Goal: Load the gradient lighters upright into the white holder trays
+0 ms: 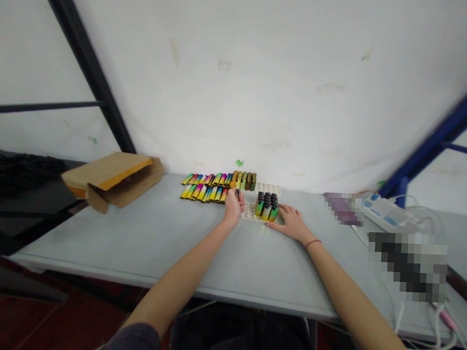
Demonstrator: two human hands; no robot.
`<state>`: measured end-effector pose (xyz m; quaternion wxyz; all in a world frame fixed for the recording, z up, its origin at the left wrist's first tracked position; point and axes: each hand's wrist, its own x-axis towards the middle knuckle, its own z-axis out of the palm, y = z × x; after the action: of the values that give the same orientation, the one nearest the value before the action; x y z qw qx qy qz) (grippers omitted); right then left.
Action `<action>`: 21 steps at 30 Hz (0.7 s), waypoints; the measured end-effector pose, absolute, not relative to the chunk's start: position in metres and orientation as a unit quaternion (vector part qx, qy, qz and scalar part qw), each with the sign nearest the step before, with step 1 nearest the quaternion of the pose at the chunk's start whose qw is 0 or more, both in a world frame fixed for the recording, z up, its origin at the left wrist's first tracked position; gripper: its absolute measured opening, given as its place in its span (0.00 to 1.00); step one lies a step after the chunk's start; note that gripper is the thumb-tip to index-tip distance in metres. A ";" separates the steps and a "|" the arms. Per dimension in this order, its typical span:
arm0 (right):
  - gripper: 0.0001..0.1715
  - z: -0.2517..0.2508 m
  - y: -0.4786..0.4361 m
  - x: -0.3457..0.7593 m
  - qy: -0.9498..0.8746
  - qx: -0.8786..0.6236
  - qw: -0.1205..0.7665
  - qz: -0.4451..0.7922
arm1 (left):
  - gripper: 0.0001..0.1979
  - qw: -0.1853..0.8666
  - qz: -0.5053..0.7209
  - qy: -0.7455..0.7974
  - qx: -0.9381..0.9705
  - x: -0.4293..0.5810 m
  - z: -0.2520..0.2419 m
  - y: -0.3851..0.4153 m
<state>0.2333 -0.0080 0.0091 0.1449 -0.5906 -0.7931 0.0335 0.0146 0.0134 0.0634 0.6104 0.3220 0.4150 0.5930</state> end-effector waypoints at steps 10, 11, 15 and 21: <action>0.43 0.009 -0.008 0.233 -0.794 -0.591 0.138 0.032 | 0.22 0.628 0.577 0.412 0.320 0.016 0.062 0.015; 0.43 0.009 -0.008 0.233 -0.794 -0.591 0.140 0.033 | 0.21 0.625 0.579 0.413 0.322 0.016 0.062 0.015; 0.44 0.009 -0.008 0.233 -0.793 -0.591 0.144 0.031 | 0.20 0.626 0.568 0.415 0.336 0.016 0.062 0.015; 0.44 0.007 -0.007 0.234 -0.792 -0.593 0.142 0.030 | 0.26 0.647 0.505 0.427 0.380 0.020 0.056 0.015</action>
<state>0.2336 -0.0069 0.0073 0.1416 -0.5932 -0.7920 0.0299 0.0202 0.0148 0.0563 0.6467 0.3796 0.4270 0.5054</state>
